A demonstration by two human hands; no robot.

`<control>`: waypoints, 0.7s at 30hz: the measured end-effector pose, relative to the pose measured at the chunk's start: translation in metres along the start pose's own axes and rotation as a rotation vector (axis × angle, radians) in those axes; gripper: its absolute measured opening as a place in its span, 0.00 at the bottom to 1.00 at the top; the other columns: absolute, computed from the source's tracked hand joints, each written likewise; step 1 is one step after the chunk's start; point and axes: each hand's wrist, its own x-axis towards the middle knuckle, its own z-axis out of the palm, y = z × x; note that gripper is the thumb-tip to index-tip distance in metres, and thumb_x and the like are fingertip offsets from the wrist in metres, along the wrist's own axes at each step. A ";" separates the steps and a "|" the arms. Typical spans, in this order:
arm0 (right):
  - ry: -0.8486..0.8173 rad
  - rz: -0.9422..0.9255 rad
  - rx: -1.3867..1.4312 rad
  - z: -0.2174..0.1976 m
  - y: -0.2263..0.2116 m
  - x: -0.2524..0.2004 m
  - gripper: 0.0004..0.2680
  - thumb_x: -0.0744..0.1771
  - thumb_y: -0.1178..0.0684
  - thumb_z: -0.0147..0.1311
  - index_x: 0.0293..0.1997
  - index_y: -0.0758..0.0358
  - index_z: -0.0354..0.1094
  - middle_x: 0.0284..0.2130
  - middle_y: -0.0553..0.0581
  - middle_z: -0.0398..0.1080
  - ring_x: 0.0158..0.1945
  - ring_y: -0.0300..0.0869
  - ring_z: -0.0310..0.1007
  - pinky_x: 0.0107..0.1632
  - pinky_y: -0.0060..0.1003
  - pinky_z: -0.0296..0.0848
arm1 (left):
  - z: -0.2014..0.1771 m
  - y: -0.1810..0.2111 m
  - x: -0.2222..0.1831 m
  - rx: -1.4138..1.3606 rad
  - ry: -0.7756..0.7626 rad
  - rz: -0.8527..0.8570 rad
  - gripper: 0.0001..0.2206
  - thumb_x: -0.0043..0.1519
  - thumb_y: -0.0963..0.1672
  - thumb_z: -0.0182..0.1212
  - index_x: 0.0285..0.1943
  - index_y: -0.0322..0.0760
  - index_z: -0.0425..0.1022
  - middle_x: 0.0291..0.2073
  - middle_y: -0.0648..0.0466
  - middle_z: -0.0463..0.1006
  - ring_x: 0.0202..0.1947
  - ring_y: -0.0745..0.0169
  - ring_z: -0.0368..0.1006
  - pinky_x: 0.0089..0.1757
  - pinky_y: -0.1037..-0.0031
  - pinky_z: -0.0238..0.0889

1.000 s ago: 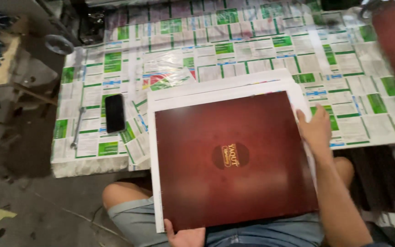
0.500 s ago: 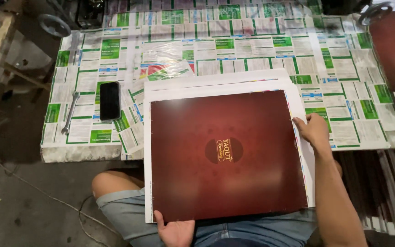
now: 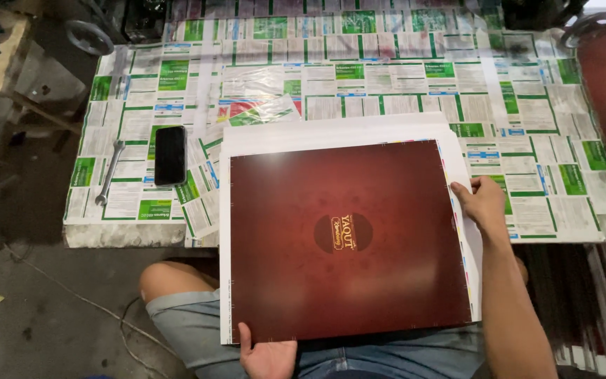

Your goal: The person feeds printed sheets into an industrial machine for finishing or processing.

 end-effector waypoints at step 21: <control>-0.142 -0.293 -0.435 0.071 -0.105 0.123 0.31 0.69 0.27 0.36 0.76 0.60 0.48 0.74 0.71 0.44 0.76 0.64 0.40 0.69 0.71 0.43 | -0.070 -0.011 0.045 0.079 -0.274 -0.281 0.31 0.60 0.47 0.60 0.74 0.40 0.56 0.71 0.46 0.61 0.71 0.40 0.54 0.65 0.41 0.46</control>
